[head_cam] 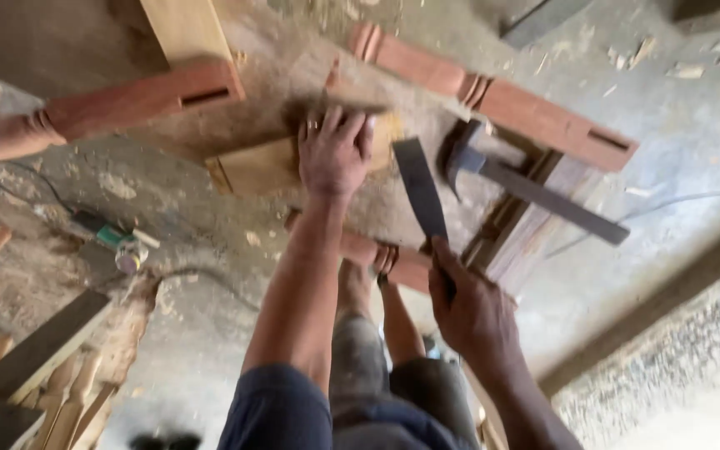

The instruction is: The person places a rectangular wooden block into the mortise of a wooden chair frame on the workbench and hammers it to seat the joint, using a mallet block to drive it. They then hold the block steady and scrape or pare its surface with a chisel, working the fitted piece by hand.

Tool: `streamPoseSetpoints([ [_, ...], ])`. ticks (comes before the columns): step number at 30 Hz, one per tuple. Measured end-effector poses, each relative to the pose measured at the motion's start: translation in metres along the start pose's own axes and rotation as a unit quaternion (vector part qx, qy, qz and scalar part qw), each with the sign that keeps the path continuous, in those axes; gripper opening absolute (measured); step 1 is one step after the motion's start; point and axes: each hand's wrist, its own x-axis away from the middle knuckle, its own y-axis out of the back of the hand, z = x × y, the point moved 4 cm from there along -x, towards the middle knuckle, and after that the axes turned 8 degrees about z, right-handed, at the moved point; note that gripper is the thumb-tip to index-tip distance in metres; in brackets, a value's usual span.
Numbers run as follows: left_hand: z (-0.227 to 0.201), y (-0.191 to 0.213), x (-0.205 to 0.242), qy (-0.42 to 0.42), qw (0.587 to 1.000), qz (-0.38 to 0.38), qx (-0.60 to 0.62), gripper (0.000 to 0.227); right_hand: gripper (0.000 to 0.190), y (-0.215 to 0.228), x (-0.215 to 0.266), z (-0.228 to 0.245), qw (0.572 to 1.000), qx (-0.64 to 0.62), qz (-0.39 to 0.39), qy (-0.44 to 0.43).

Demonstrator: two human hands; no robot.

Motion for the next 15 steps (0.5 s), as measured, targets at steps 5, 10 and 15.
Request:
streamPoseSetpoints([
  [5, 0.004, -0.009, 0.003, 0.034, 0.995, 0.089, -0.016, 0.022, 0.043, 0.011, 0.004, 0.005, 0.999, 0.012, 0.018, -0.041],
  [10, -0.003, 0.001, 0.023, 0.082, 0.977, 0.198, 0.016, 0.023, 0.042, 0.007, 0.027, 0.003, 0.996, 0.016, 0.051, -0.070],
  [15, -0.005, 0.009, 0.005, -0.036, 0.999, -0.006, -0.003, 0.025, 0.041, -0.001, 0.010, -0.007, 1.000, -0.008, -0.007, 0.025],
])
